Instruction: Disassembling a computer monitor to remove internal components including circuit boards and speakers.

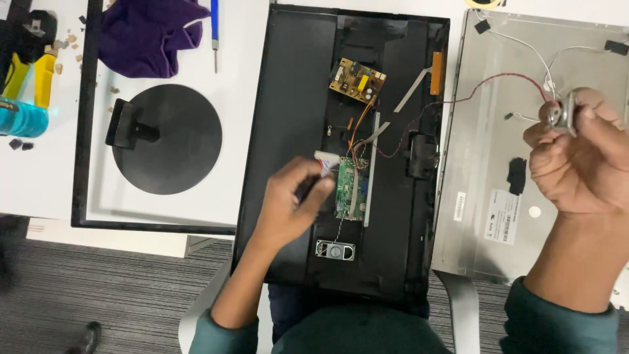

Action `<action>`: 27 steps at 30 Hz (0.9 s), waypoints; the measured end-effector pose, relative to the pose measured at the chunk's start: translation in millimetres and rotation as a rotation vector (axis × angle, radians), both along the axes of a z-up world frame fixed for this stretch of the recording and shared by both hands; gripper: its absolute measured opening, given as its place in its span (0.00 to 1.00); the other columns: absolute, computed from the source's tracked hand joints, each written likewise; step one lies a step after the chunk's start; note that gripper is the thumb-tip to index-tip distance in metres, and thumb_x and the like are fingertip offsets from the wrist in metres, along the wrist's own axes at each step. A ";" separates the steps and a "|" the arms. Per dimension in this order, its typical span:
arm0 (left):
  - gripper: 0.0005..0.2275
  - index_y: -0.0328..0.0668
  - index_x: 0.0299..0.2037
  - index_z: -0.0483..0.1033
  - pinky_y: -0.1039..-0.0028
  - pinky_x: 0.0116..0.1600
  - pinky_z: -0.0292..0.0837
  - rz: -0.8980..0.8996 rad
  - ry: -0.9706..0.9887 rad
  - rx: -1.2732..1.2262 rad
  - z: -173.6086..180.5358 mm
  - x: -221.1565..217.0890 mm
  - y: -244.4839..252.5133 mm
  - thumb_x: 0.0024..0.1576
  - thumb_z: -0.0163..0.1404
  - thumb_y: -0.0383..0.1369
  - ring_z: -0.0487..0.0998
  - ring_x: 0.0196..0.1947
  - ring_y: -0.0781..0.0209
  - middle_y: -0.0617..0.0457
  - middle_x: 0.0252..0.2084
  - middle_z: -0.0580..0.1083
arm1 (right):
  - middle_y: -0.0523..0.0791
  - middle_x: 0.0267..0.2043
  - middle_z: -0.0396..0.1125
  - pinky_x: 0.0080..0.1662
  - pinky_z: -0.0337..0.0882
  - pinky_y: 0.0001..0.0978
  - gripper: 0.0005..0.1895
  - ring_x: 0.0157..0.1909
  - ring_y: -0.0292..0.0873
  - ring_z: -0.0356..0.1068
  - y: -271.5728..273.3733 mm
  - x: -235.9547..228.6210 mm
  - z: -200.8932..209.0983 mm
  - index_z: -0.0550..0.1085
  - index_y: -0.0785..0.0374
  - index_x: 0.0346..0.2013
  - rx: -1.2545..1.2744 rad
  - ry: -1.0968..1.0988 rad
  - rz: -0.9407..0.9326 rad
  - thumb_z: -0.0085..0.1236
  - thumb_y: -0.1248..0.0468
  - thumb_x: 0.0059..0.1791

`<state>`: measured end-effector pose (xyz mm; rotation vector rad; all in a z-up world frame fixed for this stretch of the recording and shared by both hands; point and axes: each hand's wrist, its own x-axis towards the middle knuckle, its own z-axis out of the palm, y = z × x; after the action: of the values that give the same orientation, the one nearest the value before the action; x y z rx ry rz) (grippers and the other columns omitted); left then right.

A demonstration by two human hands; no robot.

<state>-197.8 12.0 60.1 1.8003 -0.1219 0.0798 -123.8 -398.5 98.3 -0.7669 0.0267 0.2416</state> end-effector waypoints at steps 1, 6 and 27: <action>0.10 0.33 0.41 0.77 0.69 0.37 0.69 -0.104 -0.140 0.185 14.2 -7.1 1.9 0.59 0.58 0.35 0.74 0.30 0.56 0.50 0.34 0.73 | 0.46 0.42 0.70 0.47 0.75 0.23 0.04 0.44 0.39 0.69 5.7 0.6 4.8 0.72 0.63 0.42 -0.072 -0.007 -0.054 0.55 0.67 0.61; 0.22 0.38 0.46 0.80 0.59 0.44 0.75 -0.406 -0.047 0.508 11.2 -9.5 -4.2 0.58 0.52 0.50 0.79 0.43 0.48 0.46 0.42 0.76 | 0.43 0.41 0.70 0.50 0.74 0.27 0.04 0.46 0.40 0.71 11.5 36.9 12.5 0.73 0.61 0.44 -0.080 0.043 -0.216 0.60 0.66 0.60; 0.32 0.49 0.59 0.72 0.49 0.64 0.62 -0.270 -0.142 1.065 -8.7 206.8 -36.9 0.40 0.67 0.30 0.61 0.66 0.44 0.46 0.65 0.63 | 0.45 0.42 0.70 0.38 0.72 0.23 0.10 0.37 0.36 0.71 60.2 139.6 70.9 0.74 0.63 0.54 -0.367 -0.073 -0.035 0.48 0.65 0.62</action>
<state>9.0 -24.8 51.4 2.8147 -0.5942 -0.0687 15.8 -338.3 169.2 -1.1394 0.0161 0.1765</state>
